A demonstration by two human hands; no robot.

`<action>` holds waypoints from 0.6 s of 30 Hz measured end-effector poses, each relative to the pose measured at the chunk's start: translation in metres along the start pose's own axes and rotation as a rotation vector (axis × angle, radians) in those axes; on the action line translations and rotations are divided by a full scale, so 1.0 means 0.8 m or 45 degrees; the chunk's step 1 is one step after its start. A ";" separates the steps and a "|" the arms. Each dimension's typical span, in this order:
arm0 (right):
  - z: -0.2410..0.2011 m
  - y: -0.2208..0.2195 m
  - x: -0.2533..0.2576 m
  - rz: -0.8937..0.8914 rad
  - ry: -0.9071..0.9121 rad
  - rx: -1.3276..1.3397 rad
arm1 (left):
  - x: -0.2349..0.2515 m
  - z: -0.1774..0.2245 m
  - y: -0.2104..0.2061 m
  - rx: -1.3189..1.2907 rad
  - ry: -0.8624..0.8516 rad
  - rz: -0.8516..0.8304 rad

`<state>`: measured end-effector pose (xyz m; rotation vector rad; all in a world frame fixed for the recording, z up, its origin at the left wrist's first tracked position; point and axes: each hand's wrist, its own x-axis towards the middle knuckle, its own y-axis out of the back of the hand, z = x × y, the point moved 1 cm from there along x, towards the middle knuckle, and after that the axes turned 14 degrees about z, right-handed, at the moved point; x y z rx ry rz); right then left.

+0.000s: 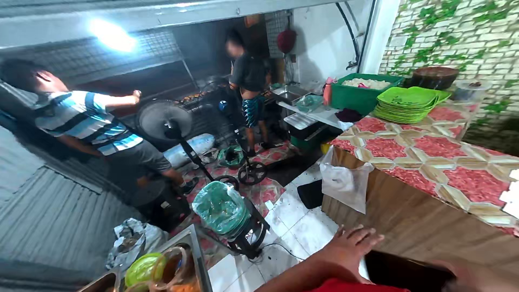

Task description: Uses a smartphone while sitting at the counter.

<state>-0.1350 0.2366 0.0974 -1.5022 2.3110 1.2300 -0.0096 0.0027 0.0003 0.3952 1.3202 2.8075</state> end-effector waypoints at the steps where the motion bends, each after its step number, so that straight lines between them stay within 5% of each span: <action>1: 0.028 -0.003 0.025 0.001 0.086 0.173 | 0.003 0.010 0.008 0.024 -0.015 -0.005; 6: -0.020 -0.044 0.107 0.046 0.320 1.173 | -0.027 -0.016 0.048 -0.296 0.371 0.472; 9: -0.063 -0.090 0.134 0.107 0.384 1.234 | -0.038 -0.020 0.057 -0.562 0.736 0.797; 13: -0.109 -0.150 0.151 0.074 0.158 1.611 | -0.041 -0.016 0.056 -0.572 0.900 0.863; 18: -0.107 -0.130 0.165 -0.039 -0.072 1.861 | -0.052 -0.026 0.072 -0.472 0.789 0.781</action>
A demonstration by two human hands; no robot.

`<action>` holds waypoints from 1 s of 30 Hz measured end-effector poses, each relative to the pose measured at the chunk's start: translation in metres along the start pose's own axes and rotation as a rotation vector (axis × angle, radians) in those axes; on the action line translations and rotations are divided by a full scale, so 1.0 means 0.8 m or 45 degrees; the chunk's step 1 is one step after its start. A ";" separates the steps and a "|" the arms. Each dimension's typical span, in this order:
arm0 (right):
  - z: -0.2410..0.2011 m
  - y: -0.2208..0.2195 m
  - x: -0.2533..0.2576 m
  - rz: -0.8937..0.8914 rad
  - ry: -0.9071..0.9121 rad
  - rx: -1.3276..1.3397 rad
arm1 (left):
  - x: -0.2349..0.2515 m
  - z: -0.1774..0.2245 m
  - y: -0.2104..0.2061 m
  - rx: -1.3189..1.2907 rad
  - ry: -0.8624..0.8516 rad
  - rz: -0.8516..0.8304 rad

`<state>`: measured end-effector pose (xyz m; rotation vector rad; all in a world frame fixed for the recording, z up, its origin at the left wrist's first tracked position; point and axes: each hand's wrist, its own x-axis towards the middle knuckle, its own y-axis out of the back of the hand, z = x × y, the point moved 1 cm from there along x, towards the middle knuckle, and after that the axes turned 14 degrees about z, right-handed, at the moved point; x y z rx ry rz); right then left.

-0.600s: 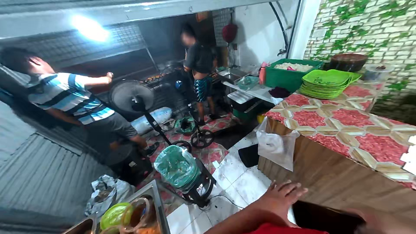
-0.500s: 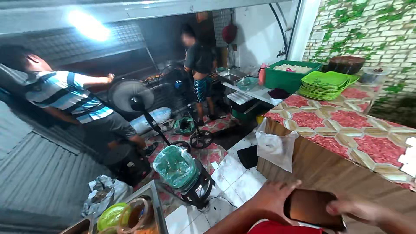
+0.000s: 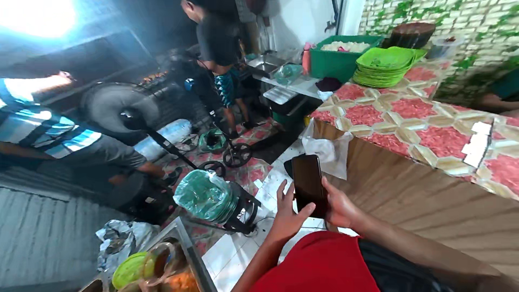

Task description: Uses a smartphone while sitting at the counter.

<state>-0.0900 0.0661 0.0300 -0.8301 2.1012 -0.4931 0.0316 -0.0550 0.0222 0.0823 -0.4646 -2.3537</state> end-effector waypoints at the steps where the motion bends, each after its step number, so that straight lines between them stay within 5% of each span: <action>1: -0.004 0.008 0.002 -0.042 -0.032 0.042 | 0.004 -0.002 0.004 0.029 -0.019 -0.031; 7: -0.006 0.047 0.004 -0.401 -0.075 0.241 | 0.025 -0.012 0.009 -0.170 -0.005 -0.121; 19: -0.012 0.070 -0.011 -0.485 -0.125 0.345 | 0.029 0.012 -0.016 -0.363 0.075 -0.322; 30: -0.011 0.082 -0.010 -0.556 -0.129 0.355 | 0.028 0.019 -0.027 -0.456 0.162 -0.228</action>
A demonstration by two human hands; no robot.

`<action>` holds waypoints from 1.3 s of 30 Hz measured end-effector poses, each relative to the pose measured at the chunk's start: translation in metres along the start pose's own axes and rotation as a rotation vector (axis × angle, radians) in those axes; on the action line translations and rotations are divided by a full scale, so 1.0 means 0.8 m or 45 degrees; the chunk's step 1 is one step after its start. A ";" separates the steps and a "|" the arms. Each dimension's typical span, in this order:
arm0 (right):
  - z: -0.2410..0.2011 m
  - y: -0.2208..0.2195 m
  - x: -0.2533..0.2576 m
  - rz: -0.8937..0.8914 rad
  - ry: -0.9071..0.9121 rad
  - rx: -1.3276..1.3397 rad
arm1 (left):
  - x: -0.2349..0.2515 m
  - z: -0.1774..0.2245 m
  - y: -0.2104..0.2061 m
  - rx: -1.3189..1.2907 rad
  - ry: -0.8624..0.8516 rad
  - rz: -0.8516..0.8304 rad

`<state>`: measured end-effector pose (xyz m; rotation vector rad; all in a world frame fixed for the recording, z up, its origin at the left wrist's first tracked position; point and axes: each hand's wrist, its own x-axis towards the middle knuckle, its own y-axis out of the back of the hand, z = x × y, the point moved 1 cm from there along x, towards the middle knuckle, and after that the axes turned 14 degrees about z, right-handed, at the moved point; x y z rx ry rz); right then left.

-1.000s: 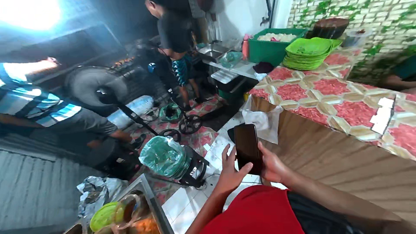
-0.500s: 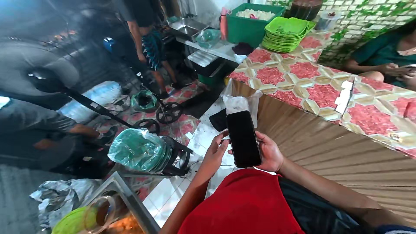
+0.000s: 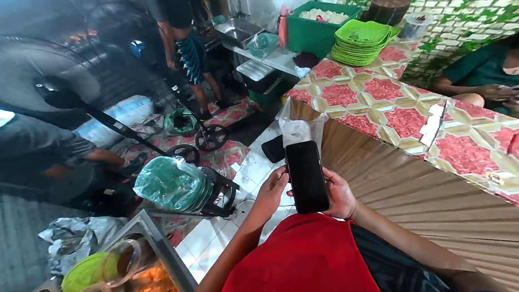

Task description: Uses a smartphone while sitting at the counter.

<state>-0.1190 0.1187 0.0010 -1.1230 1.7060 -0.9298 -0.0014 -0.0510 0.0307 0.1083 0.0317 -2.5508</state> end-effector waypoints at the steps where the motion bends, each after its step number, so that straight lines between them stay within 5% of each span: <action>1: 0.000 0.000 0.000 0.007 0.004 -0.001 | 0.001 0.000 -0.001 -0.008 0.006 0.022; 27: -0.006 -0.006 0.015 0.026 -0.041 -0.010 | 0.004 -0.002 0.009 -0.212 0.017 0.020; 39: -0.009 -0.032 0.017 0.364 0.391 -0.756 | 0.006 -0.002 0.015 -0.284 -0.014 0.308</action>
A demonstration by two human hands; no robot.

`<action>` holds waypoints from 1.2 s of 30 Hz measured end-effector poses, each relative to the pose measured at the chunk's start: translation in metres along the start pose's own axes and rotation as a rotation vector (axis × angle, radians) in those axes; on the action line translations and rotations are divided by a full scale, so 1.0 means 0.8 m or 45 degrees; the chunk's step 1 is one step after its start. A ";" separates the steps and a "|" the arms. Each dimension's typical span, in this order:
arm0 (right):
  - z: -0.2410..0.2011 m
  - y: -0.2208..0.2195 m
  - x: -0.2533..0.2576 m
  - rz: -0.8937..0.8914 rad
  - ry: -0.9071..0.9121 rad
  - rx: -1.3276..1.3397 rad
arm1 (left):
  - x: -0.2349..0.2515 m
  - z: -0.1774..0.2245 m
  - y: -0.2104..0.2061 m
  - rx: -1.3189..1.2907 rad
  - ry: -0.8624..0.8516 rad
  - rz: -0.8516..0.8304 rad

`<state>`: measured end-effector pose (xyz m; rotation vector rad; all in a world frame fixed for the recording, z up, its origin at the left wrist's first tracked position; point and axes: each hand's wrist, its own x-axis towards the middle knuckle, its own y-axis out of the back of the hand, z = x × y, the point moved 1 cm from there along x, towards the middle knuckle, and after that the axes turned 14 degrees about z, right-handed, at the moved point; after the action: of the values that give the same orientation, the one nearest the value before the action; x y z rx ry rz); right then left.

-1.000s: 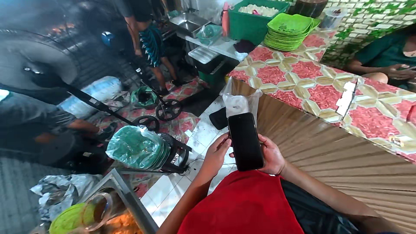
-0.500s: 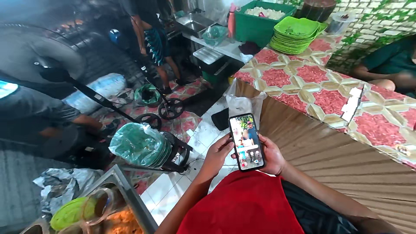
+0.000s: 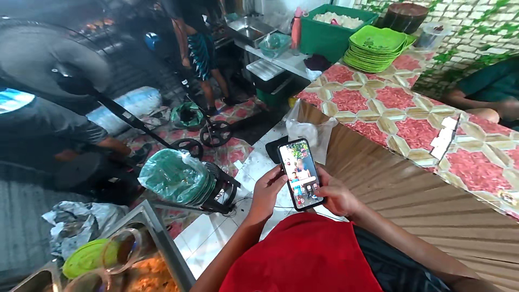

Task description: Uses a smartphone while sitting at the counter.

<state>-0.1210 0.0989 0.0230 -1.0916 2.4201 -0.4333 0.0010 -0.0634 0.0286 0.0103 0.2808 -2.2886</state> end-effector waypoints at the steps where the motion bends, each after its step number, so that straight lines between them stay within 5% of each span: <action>1: 0.000 -0.003 -0.001 0.024 0.003 -0.027 | 0.000 0.000 0.001 0.001 -0.004 -0.009; 7: 0.003 -0.017 -0.002 0.285 -0.078 0.070 | 0.001 -0.002 0.004 0.058 0.014 -0.018; 25: 0.016 -0.014 0.001 0.027 -0.106 0.091 | 0.020 0.004 0.014 0.147 -0.110 0.016; 36: 0.031 -0.016 -0.015 0.114 -0.043 -0.066 | 0.022 0.011 0.010 0.224 -0.050 0.096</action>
<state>-0.0933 0.0976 0.0105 -0.9991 2.4514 -0.3218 -0.0042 -0.0833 0.0339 0.0653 0.0571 -2.2287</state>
